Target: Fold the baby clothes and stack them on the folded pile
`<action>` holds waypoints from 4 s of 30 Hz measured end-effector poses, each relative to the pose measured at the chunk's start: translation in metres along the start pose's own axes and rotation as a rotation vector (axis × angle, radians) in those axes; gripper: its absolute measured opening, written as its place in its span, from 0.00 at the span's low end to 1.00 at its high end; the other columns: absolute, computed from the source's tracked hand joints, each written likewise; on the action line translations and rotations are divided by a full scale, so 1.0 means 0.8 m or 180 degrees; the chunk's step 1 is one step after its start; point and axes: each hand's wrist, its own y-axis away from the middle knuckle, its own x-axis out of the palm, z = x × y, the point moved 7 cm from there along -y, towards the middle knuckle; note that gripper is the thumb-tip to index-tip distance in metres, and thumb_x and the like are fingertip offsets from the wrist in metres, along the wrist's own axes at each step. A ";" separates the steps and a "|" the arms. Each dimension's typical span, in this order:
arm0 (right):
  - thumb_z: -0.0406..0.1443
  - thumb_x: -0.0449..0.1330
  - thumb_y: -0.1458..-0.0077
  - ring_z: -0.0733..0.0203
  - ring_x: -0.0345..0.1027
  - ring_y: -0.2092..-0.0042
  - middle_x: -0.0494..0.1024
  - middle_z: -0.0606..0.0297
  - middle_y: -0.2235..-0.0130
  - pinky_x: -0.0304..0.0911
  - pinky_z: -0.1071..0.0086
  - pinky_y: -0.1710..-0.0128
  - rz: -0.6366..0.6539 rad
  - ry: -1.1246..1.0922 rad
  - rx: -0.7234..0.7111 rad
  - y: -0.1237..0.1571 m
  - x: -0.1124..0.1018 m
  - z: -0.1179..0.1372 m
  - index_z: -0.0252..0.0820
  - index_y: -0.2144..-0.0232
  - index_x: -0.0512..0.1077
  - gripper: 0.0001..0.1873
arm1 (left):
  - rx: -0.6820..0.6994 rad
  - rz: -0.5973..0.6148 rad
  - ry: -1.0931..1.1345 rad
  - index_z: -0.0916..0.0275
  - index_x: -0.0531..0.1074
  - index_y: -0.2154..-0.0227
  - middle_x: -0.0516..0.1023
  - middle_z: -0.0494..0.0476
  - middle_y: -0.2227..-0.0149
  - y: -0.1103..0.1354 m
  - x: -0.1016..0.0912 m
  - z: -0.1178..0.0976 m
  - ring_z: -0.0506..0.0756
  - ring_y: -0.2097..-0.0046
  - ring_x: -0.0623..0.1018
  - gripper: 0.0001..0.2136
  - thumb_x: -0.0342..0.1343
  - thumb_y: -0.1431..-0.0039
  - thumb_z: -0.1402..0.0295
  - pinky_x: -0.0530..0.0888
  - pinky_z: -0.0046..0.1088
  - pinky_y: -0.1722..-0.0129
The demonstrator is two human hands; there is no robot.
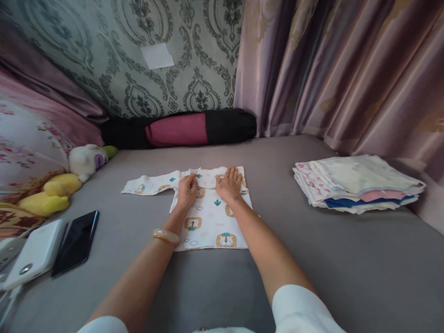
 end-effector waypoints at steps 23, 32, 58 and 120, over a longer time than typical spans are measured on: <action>0.46 0.38 0.34 0.46 0.36 0.31 0.48 0.46 0.32 0.30 0.51 0.35 -0.0268 0.0175 -0.0405 0.003 -0.029 -0.012 0.28 0.35 0.51 0.34 | 0.0387 0.0321 -0.0848 0.64 0.65 0.42 0.58 0.66 0.35 0.012 0.017 -0.035 0.66 0.32 0.51 0.22 0.43 0.35 0.61 0.49 0.51 0.35; 0.40 0.39 0.35 0.50 0.37 0.31 0.49 0.57 0.31 0.31 0.48 0.35 0.0231 -0.0037 -0.1119 0.019 0.000 0.052 0.44 0.34 0.53 0.28 | 0.0292 0.1019 -0.1095 0.62 0.59 0.37 0.58 0.63 0.34 0.013 0.038 -0.031 0.65 0.32 0.53 0.24 0.39 0.34 0.63 0.46 0.55 0.35; 0.43 0.38 0.34 0.45 0.36 0.31 0.46 0.53 0.31 0.33 0.43 0.37 0.0024 0.0043 -0.0616 0.013 -0.004 0.020 0.40 0.34 0.52 0.30 | 0.0125 0.0956 -0.1125 0.63 0.59 0.37 0.55 0.69 0.34 0.012 0.039 -0.025 0.67 0.32 0.52 0.27 0.40 0.34 0.55 0.47 0.57 0.36; 0.40 0.39 0.35 0.49 0.43 0.33 0.55 0.51 0.34 0.36 0.50 0.35 0.0049 0.0123 -0.1453 0.111 -0.063 0.009 0.34 0.41 0.63 0.27 | 0.0776 0.1861 -0.1253 0.67 0.53 0.36 0.50 0.72 0.32 0.130 -0.029 -0.063 0.64 0.31 0.49 0.31 0.36 0.34 0.51 0.52 0.50 0.36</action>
